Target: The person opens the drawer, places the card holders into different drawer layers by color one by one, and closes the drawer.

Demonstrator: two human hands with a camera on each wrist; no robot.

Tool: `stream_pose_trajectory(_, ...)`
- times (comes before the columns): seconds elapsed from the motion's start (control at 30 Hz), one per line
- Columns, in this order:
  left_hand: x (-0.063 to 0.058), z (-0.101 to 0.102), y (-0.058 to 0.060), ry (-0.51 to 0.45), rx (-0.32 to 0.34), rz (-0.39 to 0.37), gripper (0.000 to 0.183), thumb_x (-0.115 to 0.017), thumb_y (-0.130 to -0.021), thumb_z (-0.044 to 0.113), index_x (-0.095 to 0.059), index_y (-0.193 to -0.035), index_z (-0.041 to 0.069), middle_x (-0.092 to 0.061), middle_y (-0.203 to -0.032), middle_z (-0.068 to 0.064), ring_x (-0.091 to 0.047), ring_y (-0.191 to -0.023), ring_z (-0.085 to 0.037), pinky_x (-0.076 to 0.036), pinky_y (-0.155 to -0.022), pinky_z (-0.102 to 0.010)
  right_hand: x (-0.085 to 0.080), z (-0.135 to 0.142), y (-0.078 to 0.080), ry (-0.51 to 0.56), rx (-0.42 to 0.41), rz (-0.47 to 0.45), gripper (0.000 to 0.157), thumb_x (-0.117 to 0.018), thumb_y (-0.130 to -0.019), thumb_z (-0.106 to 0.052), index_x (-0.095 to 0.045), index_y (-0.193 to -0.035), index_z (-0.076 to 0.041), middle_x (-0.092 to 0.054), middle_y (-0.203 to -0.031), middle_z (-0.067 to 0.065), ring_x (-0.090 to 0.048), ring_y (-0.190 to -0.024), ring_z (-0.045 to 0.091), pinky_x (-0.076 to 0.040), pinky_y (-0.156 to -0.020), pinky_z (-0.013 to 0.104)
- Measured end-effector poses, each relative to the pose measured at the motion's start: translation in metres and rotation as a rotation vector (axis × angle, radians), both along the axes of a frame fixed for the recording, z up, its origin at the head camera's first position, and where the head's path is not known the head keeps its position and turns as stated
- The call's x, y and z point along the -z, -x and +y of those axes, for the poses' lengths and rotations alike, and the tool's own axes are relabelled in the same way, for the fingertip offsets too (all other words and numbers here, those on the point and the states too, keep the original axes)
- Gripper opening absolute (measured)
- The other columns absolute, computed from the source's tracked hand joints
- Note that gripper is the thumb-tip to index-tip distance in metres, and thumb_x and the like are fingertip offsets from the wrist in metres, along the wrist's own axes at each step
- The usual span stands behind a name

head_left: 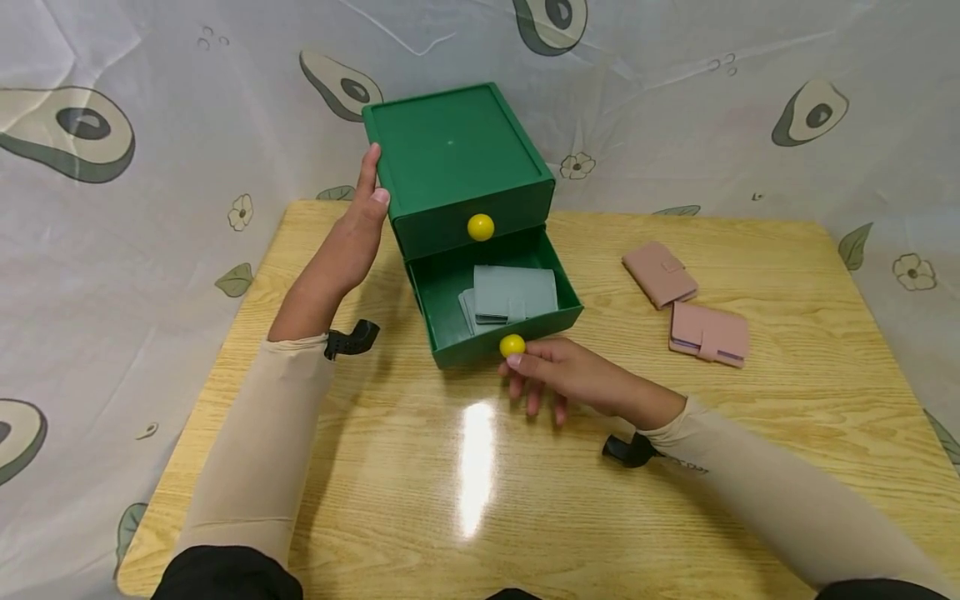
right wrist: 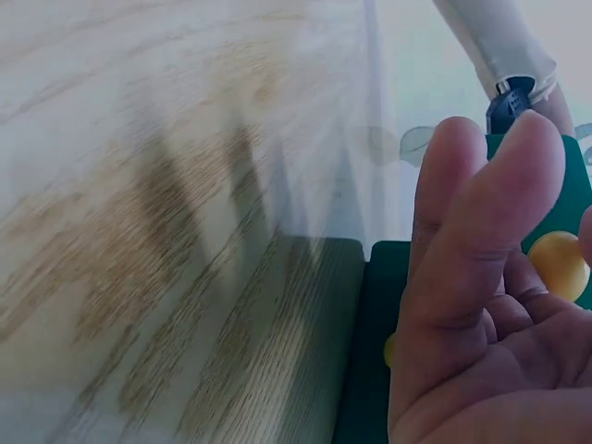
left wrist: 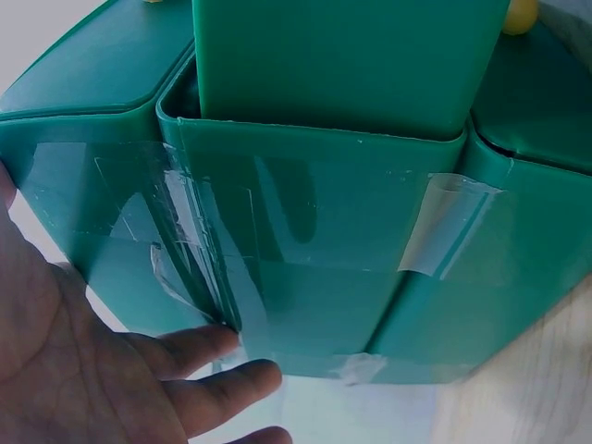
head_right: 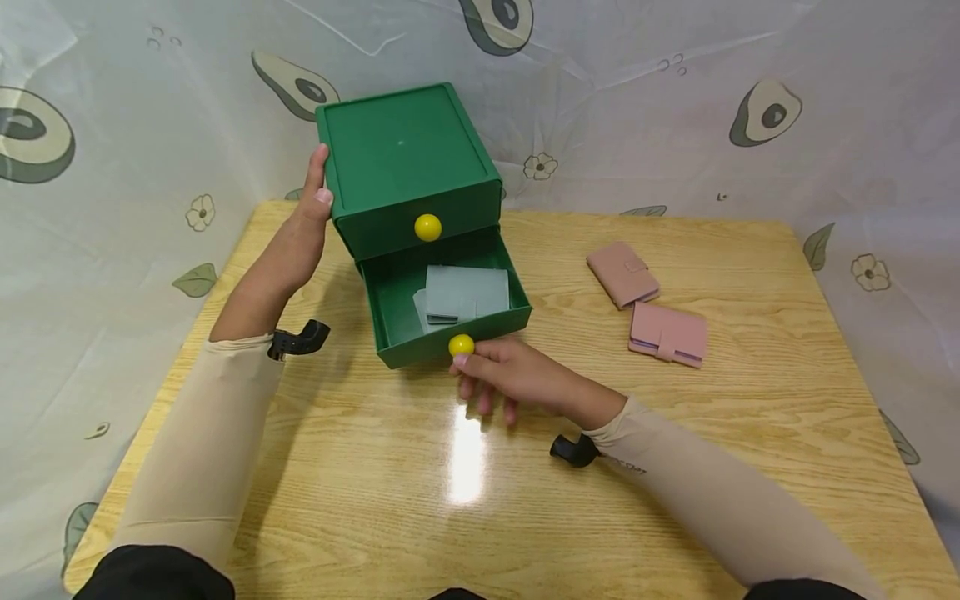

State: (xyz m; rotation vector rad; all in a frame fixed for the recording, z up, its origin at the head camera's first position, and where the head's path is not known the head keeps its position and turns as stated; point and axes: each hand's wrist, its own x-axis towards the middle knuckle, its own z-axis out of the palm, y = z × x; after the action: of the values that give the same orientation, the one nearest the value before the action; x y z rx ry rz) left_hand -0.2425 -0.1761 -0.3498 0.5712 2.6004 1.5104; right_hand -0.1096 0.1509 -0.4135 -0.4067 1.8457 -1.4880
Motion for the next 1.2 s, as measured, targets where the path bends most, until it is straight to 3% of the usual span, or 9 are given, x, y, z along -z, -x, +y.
stream_pose_trajectory(0.13,-0.001,0.0,0.0,0.007,-0.004,-0.001,0.067,-0.021,-0.115,0.056,0.014,-0.171,0.046,0.013,-0.179,0.015,0.01,-0.166,-0.02,0.001,-0.13,-0.065,-0.002,-0.001,0.001,0.02,0.006,-0.009,0.05,-0.045,-0.118,-0.037,-0.065,-0.133,0.006,-0.069,-0.111,0.022,-0.072,-0.083,0.025,-0.054,-0.05,0.029)
stream_pose_trajectory(0.37,0.001,0.0,0.001,-0.003,0.007,0.012,0.068,-0.021,-0.114,0.056,0.014,-0.171,0.044,0.013,-0.179,0.015,0.01,-0.166,-0.017,0.002,-0.131,-0.062,-0.005,-0.006,0.004,0.016,0.01,-0.007,0.049,-0.044,-0.118,-0.036,-0.066,-0.133,0.006,-0.07,-0.107,0.016,-0.071,-0.084,0.032,-0.053,-0.05,0.029)
stream_pose_trajectory(0.5,0.002,0.0,0.002,-0.006,0.011,0.014,0.068,-0.021,-0.114,0.057,0.014,-0.171,0.044,0.013,-0.179,0.015,0.009,-0.166,-0.017,0.002,-0.131,-0.061,-0.004,-0.008,0.007,0.011,0.025,0.0,0.048,-0.045,-0.118,-0.035,-0.066,-0.132,0.005,-0.071,-0.105,0.014,-0.07,-0.081,0.028,-0.053,-0.051,0.03)
stream_pose_trajectory(1.2,0.001,-0.001,0.0,-0.002,0.002,-0.003,0.067,-0.022,-0.114,0.059,0.013,-0.17,0.048,0.013,-0.179,0.017,0.009,-0.166,-0.019,0.003,-0.13,-0.064,0.001,-0.023,0.044,0.059,0.137,-0.008,0.055,-0.044,-0.118,-0.042,-0.062,-0.137,0.006,-0.068,-0.103,0.01,-0.067,-0.075,0.022,-0.051,-0.051,0.03)
